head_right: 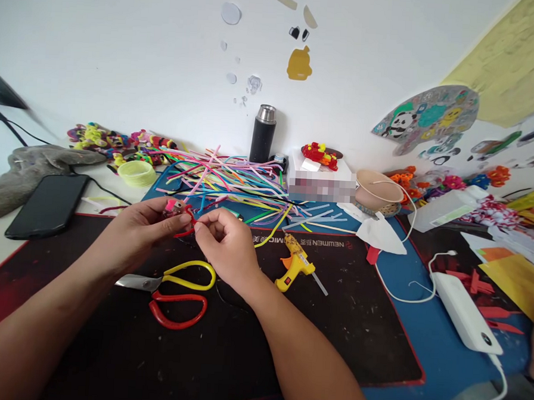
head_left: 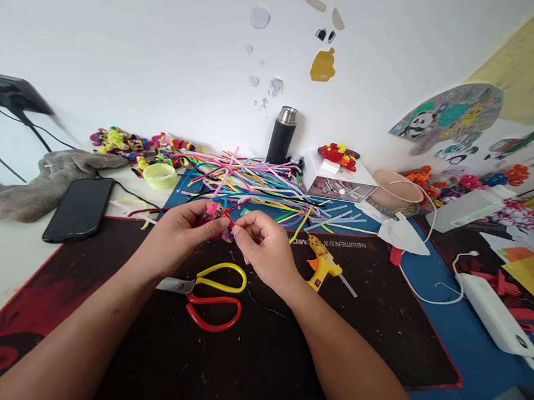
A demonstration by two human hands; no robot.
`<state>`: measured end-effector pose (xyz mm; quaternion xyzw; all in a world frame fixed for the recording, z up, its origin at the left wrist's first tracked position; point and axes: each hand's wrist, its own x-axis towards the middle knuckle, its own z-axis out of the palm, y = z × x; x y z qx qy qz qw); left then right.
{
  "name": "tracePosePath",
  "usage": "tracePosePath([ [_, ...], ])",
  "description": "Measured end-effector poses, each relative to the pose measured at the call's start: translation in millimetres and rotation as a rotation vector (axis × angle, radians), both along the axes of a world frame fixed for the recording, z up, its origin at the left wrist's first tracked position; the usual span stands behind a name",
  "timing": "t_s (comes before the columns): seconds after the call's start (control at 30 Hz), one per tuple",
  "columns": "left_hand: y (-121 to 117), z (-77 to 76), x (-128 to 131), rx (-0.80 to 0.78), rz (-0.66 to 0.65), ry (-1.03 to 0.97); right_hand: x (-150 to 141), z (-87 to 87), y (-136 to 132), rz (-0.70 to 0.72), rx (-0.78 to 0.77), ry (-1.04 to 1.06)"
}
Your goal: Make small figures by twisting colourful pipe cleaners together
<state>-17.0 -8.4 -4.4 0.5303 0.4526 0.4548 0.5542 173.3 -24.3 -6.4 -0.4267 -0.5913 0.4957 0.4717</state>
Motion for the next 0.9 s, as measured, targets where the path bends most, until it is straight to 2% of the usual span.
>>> tracePosePath([
  [0.13, 4, 0.8, -9, 0.050, -0.010, 0.102, 1, -0.2, 0, -0.032, 0.084, -0.124],
  [0.23, 5, 2.2, -12, 0.068, -0.012, 0.150, 2, -1.2, 1, -0.035, 0.097, -0.141],
  [0.43, 2, 8.5, -9, 0.049, -0.028, 0.170, 3, -0.3, 3, -0.017, 0.009, 0.035],
  [0.6, 1, 11.0, -3, 0.047, 0.054, 0.097, 2, 0.1, 4, 0.005, -0.070, 0.179],
  [0.73, 1, 8.9, 0, 0.031, 0.078, -0.003, 2, -0.6, 4, 0.016, -0.082, 0.209],
  [0.9, -1, 6.4, 2, 0.033, 0.060, -0.008, 1, 0.2, 3, 0.032, -0.078, 0.205],
])
